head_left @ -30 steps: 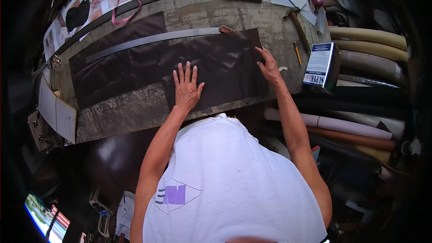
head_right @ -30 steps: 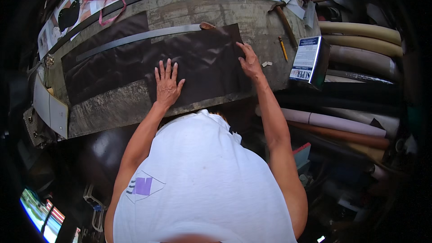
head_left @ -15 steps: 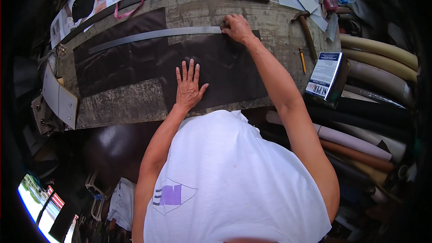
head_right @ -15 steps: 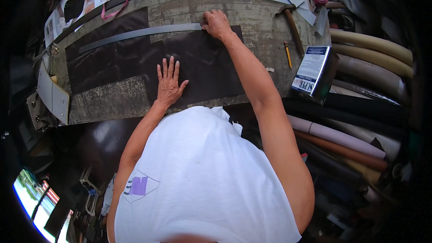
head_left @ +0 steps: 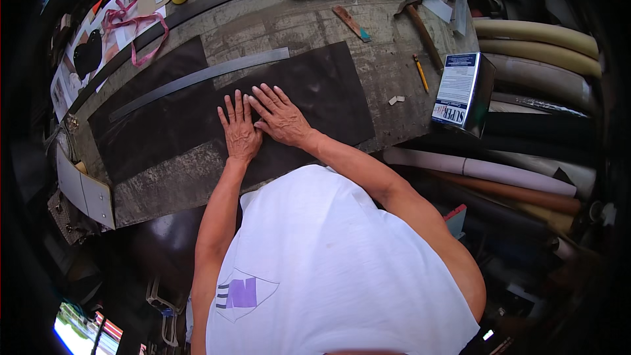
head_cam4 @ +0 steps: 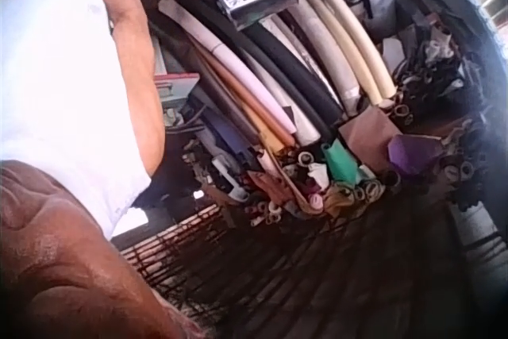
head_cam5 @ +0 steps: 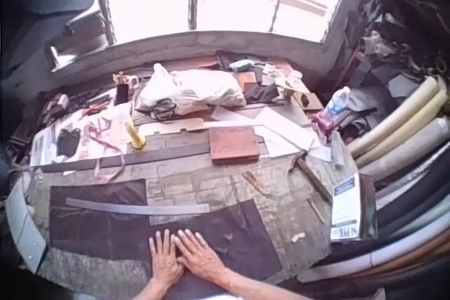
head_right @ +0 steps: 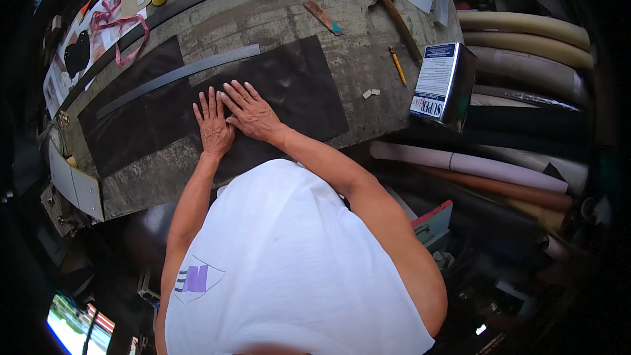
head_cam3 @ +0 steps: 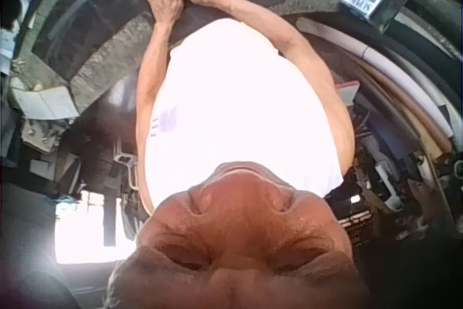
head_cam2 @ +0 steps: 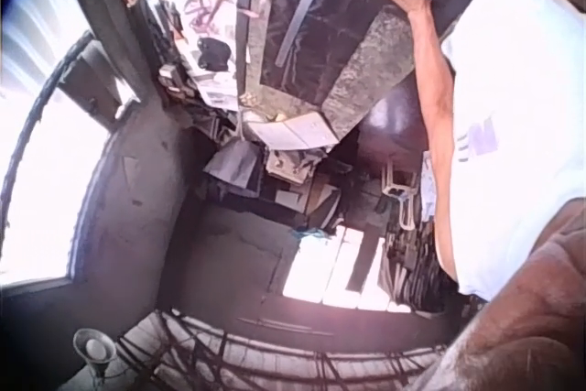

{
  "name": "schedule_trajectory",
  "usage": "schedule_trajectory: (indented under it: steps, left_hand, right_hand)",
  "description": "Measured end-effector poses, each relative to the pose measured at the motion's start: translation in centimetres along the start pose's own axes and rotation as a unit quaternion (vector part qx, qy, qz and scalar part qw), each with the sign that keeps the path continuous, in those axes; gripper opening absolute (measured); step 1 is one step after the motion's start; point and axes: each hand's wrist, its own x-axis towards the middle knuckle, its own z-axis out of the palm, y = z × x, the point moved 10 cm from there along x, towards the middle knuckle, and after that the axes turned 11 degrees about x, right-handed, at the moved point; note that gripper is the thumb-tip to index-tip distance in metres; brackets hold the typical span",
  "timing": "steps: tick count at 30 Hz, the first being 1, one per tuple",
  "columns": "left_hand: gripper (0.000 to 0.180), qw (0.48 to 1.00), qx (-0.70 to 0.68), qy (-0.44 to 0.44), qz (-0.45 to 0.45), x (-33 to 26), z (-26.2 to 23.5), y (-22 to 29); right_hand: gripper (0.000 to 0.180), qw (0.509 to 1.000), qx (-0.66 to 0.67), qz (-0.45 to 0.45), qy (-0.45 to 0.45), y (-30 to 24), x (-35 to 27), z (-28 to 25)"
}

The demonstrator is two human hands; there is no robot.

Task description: The recorder marks a piece of leather using a template and ruler, then cuts it along the marked lines.

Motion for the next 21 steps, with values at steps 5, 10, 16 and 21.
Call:
schedule_trajectory:
  steps: [5,10,16,21]
  left_hand:
    - [0.072,0.999,-0.017,0.039,0.0,-0.1,-0.7,0.1]
    - [0.072,0.999,-0.019,0.049,0.012,0.4,-0.8,0.6]
    - [0.071,0.998,-0.008,0.059,-0.011,-0.3,-1.7,-0.8]
    - [0.075,0.998,-0.035,0.048,-0.002,0.2,-1.0,0.0]
  right_hand:
    - [0.071,0.975,-0.1,0.184,0.072,11.0,-4.6,-7.5]
    - [0.068,0.934,-0.215,0.268,0.099,19.4,-11.6,-15.1]
    - [0.059,0.981,-0.067,0.158,0.097,5.6,-11.2,-11.6]
    - [0.054,0.972,-0.119,0.201,0.027,6.6,-16.9,-9.6]
